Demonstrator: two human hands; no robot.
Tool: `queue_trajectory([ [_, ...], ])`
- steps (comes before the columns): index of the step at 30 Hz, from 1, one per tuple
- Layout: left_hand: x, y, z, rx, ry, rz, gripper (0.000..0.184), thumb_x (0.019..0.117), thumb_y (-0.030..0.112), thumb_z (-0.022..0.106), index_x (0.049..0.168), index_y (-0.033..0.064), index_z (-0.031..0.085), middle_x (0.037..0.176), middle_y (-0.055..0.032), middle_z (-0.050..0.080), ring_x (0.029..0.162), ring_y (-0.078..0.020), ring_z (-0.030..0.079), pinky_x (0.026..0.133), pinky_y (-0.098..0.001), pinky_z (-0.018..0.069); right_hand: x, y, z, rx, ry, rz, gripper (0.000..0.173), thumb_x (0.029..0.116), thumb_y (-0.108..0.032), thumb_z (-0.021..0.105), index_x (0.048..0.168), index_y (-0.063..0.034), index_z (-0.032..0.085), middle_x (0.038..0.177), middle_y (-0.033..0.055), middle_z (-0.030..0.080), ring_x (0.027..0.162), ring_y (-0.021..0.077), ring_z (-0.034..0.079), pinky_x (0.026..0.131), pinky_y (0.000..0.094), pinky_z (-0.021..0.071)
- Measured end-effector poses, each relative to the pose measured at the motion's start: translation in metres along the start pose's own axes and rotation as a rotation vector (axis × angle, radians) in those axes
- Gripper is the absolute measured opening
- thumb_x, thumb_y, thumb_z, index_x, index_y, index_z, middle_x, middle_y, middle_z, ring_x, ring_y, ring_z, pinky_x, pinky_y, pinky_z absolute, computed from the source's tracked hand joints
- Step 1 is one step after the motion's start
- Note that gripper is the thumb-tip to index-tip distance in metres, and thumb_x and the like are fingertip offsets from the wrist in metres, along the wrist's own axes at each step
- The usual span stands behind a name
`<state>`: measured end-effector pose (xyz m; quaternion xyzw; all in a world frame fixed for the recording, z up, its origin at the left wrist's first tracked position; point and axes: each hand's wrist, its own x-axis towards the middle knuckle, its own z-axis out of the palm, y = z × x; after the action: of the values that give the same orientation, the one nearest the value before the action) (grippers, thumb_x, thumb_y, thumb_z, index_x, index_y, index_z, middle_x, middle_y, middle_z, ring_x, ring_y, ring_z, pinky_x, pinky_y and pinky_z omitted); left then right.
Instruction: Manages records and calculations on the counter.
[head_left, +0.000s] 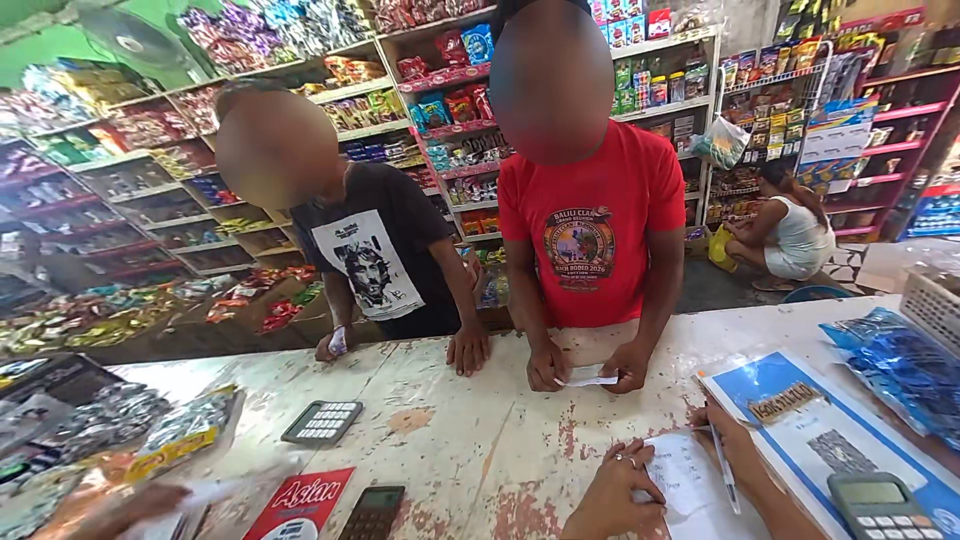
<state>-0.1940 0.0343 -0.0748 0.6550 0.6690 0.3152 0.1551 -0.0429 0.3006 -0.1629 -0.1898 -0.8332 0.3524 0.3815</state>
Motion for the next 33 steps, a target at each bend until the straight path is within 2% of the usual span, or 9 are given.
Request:
queue_trajectory([
  [9,-0.001,0.001,-0.002,-0.015,0.008,0.004,0.011,0.0892,0.036,0.078,0.096,0.0285,0.082,0.149,0.0053,0.057,0.150,-0.0127,0.037,0.127,-0.0483,0.0205,0.000,0.003,0.001,-0.043,-0.009,-0.008,0.015,0.0895,-0.021,0.071,0.104,-0.0199,0.069,0.103,-0.0073,0.068,0.100,0.0056,0.065,0.090,0.0278,0.0559],
  [15,0.000,-0.001,0.000,-0.007,0.002,0.007,0.012,0.0900,0.037,0.077,0.097,0.0293,0.082,0.149,0.0060,0.057,0.150,-0.0132,0.036,0.127,-0.0482,0.0209,0.000,0.006,0.002,-0.036,-0.008,-0.002,0.016,0.0885,-0.020,0.072,0.104,-0.0202,0.068,0.103,-0.0074,0.067,0.098,0.0049,0.065,0.088,0.0272,0.0569],
  [19,0.000,0.000,0.000,-0.009,0.018,0.009,0.011,0.0886,0.037,0.078,0.096,0.0302,0.082,0.149,0.0057,0.057,0.149,-0.0139,0.037,0.127,-0.0496,0.0221,0.000,0.005,0.000,-0.015,-0.011,-0.002,0.015,0.0893,-0.019,0.072,0.104,-0.0194,0.069,0.103,-0.0064,0.068,0.098,0.0065,0.065,0.088,0.0293,0.0577],
  [33,-0.001,0.001,-0.002,-0.019,0.006,0.002,0.011,0.0893,0.036,0.078,0.097,0.0295,0.082,0.150,0.0049,0.057,0.150,-0.0130,0.037,0.127,-0.0483,0.0207,0.000,0.002,0.000,-0.026,-0.004,-0.001,0.015,0.0886,-0.020,0.072,0.104,-0.0202,0.069,0.102,-0.0071,0.068,0.098,0.0054,0.065,0.089,0.0278,0.0568],
])
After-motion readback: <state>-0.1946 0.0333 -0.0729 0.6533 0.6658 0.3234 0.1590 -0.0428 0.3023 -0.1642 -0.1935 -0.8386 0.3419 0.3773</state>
